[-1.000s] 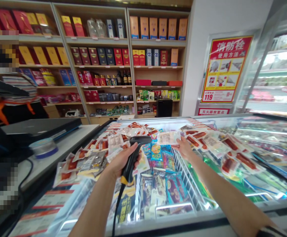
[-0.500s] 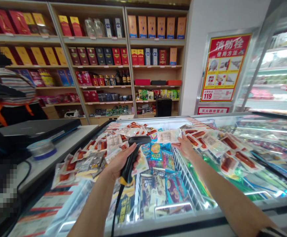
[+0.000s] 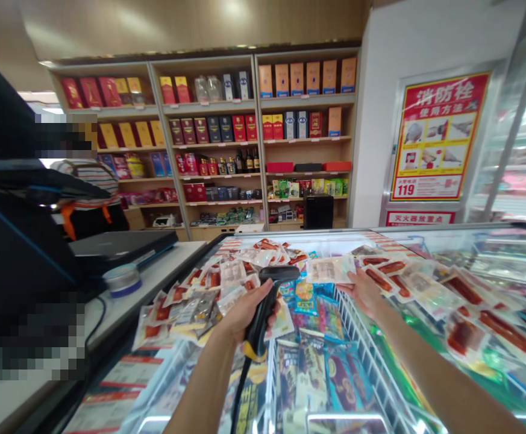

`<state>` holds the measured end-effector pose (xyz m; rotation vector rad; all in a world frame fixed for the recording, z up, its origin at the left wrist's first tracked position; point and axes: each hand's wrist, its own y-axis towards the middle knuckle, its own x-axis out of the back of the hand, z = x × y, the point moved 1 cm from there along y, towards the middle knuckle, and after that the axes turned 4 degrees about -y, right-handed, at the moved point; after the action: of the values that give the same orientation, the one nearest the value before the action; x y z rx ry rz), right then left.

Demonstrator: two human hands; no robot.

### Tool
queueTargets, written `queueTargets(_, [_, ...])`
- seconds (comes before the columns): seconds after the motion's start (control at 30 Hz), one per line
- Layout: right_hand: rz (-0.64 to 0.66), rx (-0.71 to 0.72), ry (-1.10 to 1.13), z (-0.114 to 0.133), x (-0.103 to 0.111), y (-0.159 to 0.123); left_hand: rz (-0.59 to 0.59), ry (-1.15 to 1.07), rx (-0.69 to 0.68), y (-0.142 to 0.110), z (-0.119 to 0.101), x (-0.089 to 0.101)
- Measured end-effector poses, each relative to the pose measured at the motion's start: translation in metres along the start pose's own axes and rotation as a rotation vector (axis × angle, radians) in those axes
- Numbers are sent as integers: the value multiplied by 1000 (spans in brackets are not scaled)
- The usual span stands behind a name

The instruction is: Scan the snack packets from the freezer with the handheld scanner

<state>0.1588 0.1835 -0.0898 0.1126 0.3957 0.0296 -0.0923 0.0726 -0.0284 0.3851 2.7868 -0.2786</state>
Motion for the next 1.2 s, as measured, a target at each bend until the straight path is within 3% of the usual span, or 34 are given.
queueTargets(0.1, [28, -10, 8, 0, 0, -1, 23, 28, -26, -1, 2, -3])
queueTargets(0.33, [16, -33, -8, 1, 3, 0, -80, 30, -50, -1, -1, -2])
queueTargets(0.53, [37, -53, 20, 2, 6, 1, -32, 4, -46, 0, 0, 8])
queueTargets(1.2, [43, -38, -30, 1, 11, 5, 67, 64, -30, 3, 6, 7])
